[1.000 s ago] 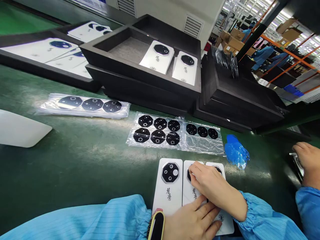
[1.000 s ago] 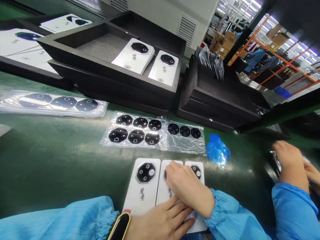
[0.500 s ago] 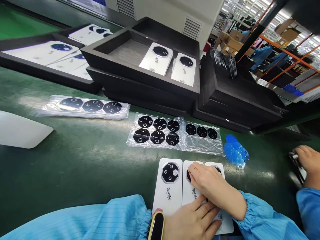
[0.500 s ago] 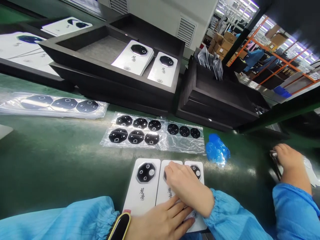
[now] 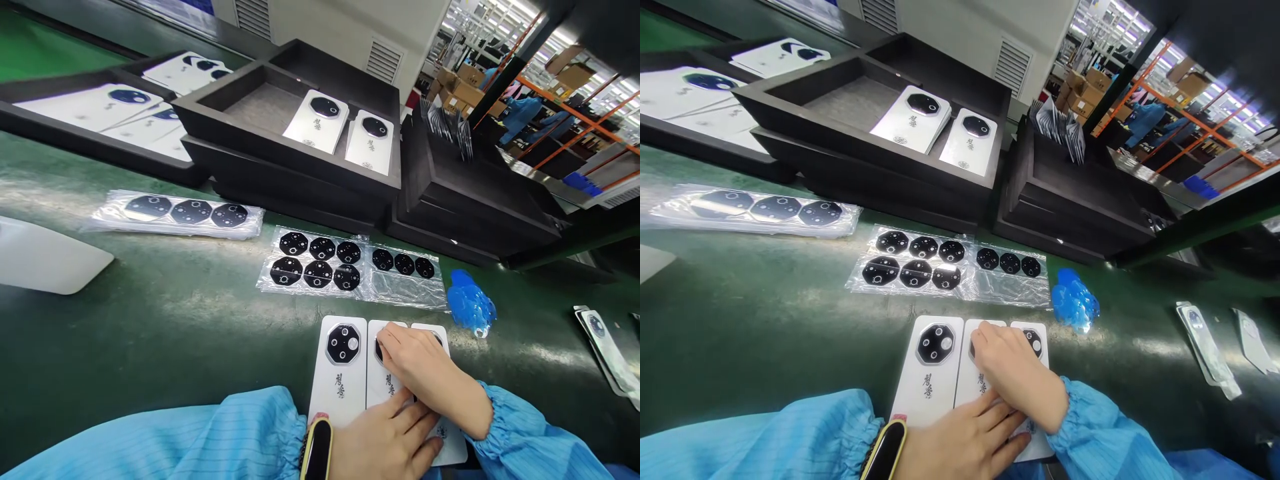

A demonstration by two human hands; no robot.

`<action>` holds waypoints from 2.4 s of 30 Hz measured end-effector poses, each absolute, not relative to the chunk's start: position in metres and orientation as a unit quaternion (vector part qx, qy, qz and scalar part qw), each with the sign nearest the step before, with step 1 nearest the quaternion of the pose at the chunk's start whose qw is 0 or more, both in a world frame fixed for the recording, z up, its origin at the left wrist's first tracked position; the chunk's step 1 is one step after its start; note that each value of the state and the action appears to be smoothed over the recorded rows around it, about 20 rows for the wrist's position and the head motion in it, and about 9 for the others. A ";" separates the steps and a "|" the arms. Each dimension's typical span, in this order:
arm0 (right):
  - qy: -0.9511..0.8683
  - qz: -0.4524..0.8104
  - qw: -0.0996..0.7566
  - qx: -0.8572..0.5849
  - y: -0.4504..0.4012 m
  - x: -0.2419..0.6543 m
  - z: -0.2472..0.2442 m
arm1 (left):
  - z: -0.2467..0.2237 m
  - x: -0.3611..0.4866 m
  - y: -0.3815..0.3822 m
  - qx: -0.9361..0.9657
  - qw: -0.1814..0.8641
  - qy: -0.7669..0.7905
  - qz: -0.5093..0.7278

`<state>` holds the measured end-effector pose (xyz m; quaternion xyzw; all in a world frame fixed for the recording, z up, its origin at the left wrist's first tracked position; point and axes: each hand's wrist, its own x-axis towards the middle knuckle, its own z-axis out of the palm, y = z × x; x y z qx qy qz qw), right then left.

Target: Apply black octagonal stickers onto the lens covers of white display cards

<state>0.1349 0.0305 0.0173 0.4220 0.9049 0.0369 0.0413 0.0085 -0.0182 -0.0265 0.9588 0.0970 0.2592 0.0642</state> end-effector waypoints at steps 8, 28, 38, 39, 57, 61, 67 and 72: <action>0.900 0.000 0.033 0.435 0.033 0.135 0.019 | -0.028 0.008 -0.019 0.952 0.057 0.106 0.282; 0.930 -0.079 -0.019 0.357 0.036 0.090 0.024 | -0.030 0.005 -0.017 0.957 0.104 0.088 0.256; 0.939 -0.055 0.018 0.338 0.034 0.085 0.024 | -0.037 0.010 -0.021 0.936 0.082 0.126 0.319; 0.940 -0.051 0.019 0.335 0.034 0.085 0.023 | -0.036 0.010 -0.020 0.937 0.083 0.124 0.316; 0.953 -0.003 0.000 0.302 0.037 0.083 0.029 | -0.031 0.008 -0.021 0.907 0.069 0.163 0.383; 0.952 0.000 -0.014 0.305 0.038 0.084 0.025 | -0.032 0.009 -0.022 0.914 0.080 0.157 0.365; 0.950 0.001 -0.029 0.311 0.039 0.084 0.022 | -0.033 0.009 -0.022 0.926 0.082 0.147 0.338; 0.949 -0.012 -0.031 0.312 0.037 0.083 0.021 | -0.035 0.010 -0.022 0.926 0.088 0.140 0.339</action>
